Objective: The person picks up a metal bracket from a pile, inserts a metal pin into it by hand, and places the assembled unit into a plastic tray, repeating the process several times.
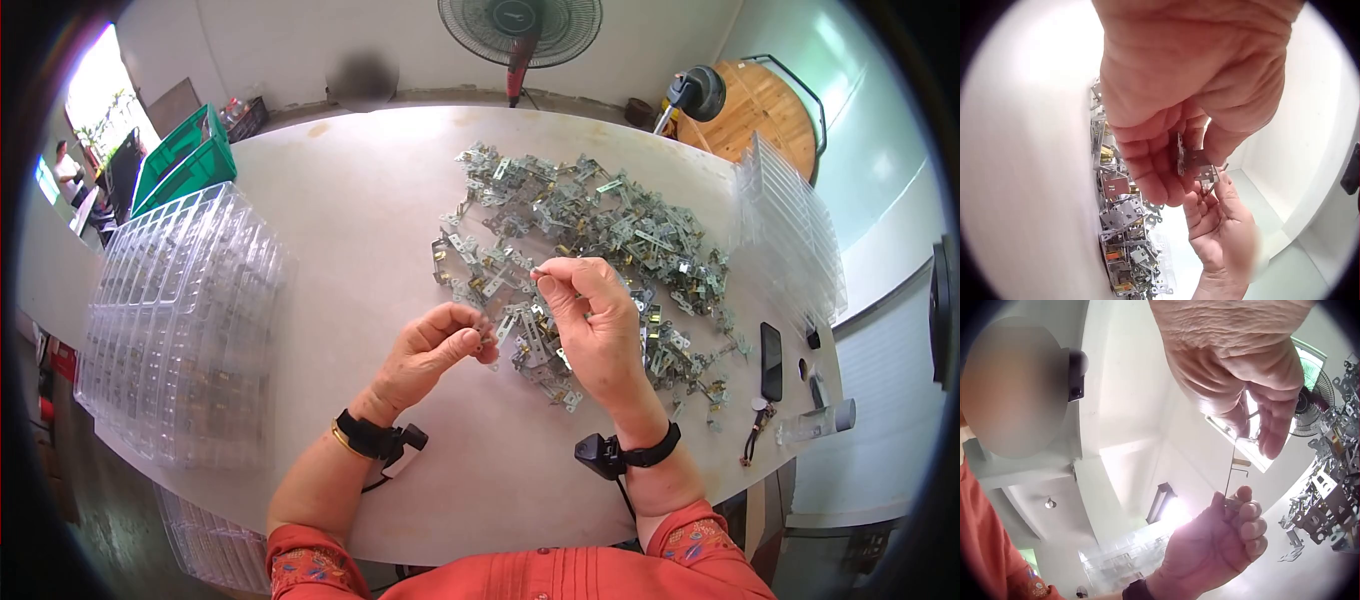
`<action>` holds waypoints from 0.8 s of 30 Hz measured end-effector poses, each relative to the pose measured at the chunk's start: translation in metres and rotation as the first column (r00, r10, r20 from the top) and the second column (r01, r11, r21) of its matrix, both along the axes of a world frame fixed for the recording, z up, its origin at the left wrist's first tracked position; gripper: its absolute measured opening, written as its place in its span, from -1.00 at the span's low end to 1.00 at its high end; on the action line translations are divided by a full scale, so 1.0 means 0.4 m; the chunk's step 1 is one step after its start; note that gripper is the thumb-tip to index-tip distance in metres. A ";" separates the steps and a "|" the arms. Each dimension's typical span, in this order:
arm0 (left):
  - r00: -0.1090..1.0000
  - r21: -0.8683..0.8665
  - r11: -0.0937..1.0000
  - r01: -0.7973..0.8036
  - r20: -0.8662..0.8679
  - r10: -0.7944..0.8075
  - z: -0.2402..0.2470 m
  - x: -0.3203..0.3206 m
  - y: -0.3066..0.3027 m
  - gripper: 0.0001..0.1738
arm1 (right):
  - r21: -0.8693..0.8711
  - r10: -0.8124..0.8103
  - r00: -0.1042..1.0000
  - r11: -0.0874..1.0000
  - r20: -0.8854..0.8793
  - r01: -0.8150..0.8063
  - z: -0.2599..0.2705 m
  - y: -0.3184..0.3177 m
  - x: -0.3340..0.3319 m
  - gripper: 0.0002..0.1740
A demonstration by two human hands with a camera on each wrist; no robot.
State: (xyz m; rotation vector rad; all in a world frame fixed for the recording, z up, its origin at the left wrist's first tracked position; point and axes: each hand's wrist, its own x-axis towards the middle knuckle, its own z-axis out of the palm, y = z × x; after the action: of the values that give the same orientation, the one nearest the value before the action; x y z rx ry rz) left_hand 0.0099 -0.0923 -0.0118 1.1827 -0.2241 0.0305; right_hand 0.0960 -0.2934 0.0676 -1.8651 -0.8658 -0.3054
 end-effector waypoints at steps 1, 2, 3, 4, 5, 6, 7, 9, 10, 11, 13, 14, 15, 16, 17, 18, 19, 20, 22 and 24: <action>0.999 -0.004 0.999 -0.039 0.027 0.039 0.001 0.003 -0.003 -0.75 | 0.015 -0.015 1.000 1.000 0.002 0.015 0.010 -0.001 -0.004 -0.89; 0.999 -0.004 0.999 -0.034 0.028 0.034 -0.002 0.006 -0.004 -0.75 | 0.030 -0.031 1.000 0.999 0.004 0.030 0.015 -0.001 -0.007 -0.89; 0.997 -0.004 0.997 -0.072 0.034 0.072 -0.007 0.008 -0.004 -0.77 | 0.030 -0.035 0.999 0.999 0.005 0.035 0.014 0.001 -0.012 -0.89; 0.993 -0.004 0.994 -0.111 0.040 0.111 -0.009 0.009 -0.004 -0.78 | 0.028 0.027 0.996 0.999 -0.085 -0.025 0.010 0.003 -0.020 -0.88; 0.993 -0.002 0.994 -0.108 0.040 0.108 -0.008 0.007 -0.004 -0.78 | 0.032 0.090 0.980 0.996 -0.175 -0.086 0.007 0.004 -0.027 -0.87; 0.990 0.054 0.989 -0.140 0.045 0.137 -0.002 0.003 -0.005 -0.79 | -0.049 0.100 0.983 0.993 -0.155 -0.108 0.006 0.002 -0.031 -0.86; 0.985 0.108 0.979 -0.171 0.052 0.166 0.004 0.000 -0.006 -0.80 | -0.047 0.098 0.983 0.993 -0.155 -0.107 0.003 0.003 -0.036 -0.86; 0.981 0.127 0.974 -0.189 0.057 0.184 0.014 -0.004 -0.012 -0.80 | -0.128 0.085 0.988 0.987 -0.132 -0.102 -0.002 0.007 -0.045 -0.83; 0.977 0.145 0.967 -0.210 0.062 0.203 0.016 -0.005 -0.014 -0.80 | -0.128 0.086 0.988 0.986 -0.131 -0.103 0.000 0.006 -0.047 -0.83; 0.977 0.144 0.967 -0.210 0.061 0.203 0.016 -0.005 -0.015 -0.80 | -0.157 0.100 0.986 0.980 -0.135 -0.121 0.005 0.005 -0.050 -0.83; 0.972 0.161 0.959 -0.233 0.071 0.224 0.016 -0.005 -0.014 -0.81 | -0.187 0.113 0.984 0.973 -0.139 -0.138 0.012 0.005 -0.054 -0.83; 0.972 0.162 0.959 -0.231 0.071 0.222 0.014 -0.004 -0.014 -0.81 | -0.208 0.105 0.983 0.969 -0.151 -0.135 0.014 0.006 -0.055 -0.85; 0.970 0.152 0.958 -0.242 0.065 0.234 0.011 -0.003 -0.015 -0.81 | -0.228 0.095 0.982 0.965 -0.162 -0.131 0.016 0.006 -0.056 -0.87; 0.967 0.142 0.957 -0.252 0.059 0.246 0.009 -0.003 -0.015 -0.80 | -0.228 0.092 0.983 0.965 -0.162 -0.128 0.018 0.007 -0.058 -0.87; 0.968 0.142 0.957 -0.252 0.059 0.245 0.008 -0.002 -0.015 -0.80 | -0.232 0.081 0.983 0.966 -0.163 -0.118 0.019 0.008 -0.060 -0.88; 0.963 0.173 0.948 -0.267 0.070 0.259 0.007 -0.002 -0.015 -0.78 | -0.235 0.070 0.984 0.966 -0.166 -0.109 0.019 0.011 -0.062 -0.90; 0.959 0.204 0.937 -0.283 0.081 0.272 0.006 -0.002 -0.015 -0.76 | -0.235 0.070 0.984 0.966 -0.166 -0.108 0.019 0.012 -0.064 -0.90; 0.959 0.204 0.937 -0.283 0.080 0.272 0.006 -0.003 -0.015 -0.76 | -0.253 0.075 0.982 0.960 -0.172 -0.117 0.017 0.013 -0.067 -0.90; 0.956 0.197 0.935 -0.294 0.077 0.284 0.006 -0.004 -0.017 -0.73 | -0.272 0.077 0.981 0.954 -0.178 -0.124 0.010 0.013 -0.071 -0.91; 0.960 0.160 0.947 -0.278 0.082 0.268 0.005 -0.003 -0.020 -0.73 | -0.310 0.115 0.976 0.936 -0.187 -0.170 0.001 0.013 -0.073 -0.91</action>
State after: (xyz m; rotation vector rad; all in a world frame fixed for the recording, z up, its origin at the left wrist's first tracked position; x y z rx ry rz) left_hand 0.0086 -0.1004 -0.0098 1.3778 -0.1145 0.2950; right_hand 0.0668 -0.2881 0.0680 -2.0805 -0.9749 0.0904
